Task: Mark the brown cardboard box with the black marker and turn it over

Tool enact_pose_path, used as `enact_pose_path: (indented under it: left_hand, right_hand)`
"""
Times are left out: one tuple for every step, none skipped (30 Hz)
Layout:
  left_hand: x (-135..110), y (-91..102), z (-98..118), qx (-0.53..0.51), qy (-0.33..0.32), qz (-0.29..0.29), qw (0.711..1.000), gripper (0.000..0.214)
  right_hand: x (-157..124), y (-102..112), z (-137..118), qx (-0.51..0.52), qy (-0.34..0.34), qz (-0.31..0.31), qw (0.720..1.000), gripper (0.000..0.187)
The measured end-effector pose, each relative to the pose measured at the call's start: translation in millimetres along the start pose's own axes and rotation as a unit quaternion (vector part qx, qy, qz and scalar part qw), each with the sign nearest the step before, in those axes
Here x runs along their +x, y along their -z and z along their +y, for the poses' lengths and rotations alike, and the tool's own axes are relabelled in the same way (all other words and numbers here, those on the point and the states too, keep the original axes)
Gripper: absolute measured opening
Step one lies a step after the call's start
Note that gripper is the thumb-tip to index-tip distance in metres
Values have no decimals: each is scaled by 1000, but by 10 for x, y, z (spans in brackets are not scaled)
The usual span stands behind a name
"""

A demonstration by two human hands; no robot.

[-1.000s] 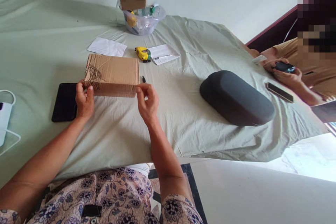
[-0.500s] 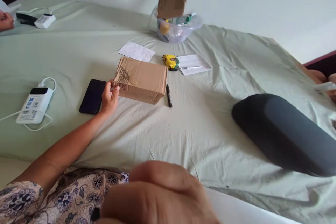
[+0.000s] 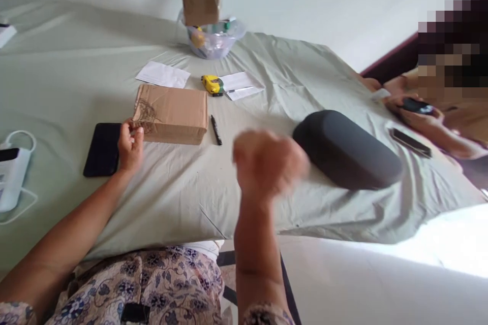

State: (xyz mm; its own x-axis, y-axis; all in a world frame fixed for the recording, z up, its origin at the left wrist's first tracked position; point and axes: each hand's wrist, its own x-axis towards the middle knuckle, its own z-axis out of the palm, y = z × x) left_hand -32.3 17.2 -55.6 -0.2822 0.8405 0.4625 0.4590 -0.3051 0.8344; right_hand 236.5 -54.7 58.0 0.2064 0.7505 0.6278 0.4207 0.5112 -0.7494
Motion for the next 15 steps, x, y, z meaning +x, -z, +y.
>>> enact_pose_path:
  left_hand:
    - [11,1,3,-5,-4,3,1000,63]
    - [20,2,5,-8,-8,5,1000,61]
    - [26,4,6,-8,-11,4,1000,58]
    - [31,6,3,-5,-13,2,1000,55]
    - [33,7,-3,1,-14,0,1000,51]
    - [34,7,-10,6,-12,0,1000,47]
    - [34,6,-19,10,-10,1,1000,44]
    - [34,4,-26,12,-9,6,1000,42]
    - [34,1,-30,12,-10,11,1000,40]
    - [34,-1,-31,11,-11,15,1000,39]
    - [34,-3,-28,11,-12,18,1000,38]
    - [34,-4,-21,10,-13,19,1000,37]
    - [32,-3,-10,9,-12,20,1000,36]
    - [29,-2,2,10,-10,20,1000,35]
    - [24,0,14,10,-6,20,1000,34]
  right_hand:
    - [55,-75,132,4,-5,40,999,41]
    - [100,-160,286,11,-14,77,997,42]
    - [126,-247,450,21,-31,107,994,39]
    - [124,-329,613,28,-55,125,990,37]
    - [94,-400,761,31,-82,123,989,35]
    - [39,-458,885,34,-116,121,985,39]
    - [-33,-501,981,40,-147,96,984,45]
    - [-112,-533,1045,48,-167,53,983,51]
    - [-186,-556,1082,53,-166,14,985,55]
    - [-247,-575,1096,51,-159,-16,986,59]
    - [-291,-593,1095,47,-150,-38,987,61]
    - [-317,-611,1086,39,-142,-49,988,63]
    - [-327,-629,1074,29,-138,-52,989,64]
    - [-327,-647,1061,18,-137,-50,989,64]
    - [-322,-664,1051,6,-137,-47,989,63]
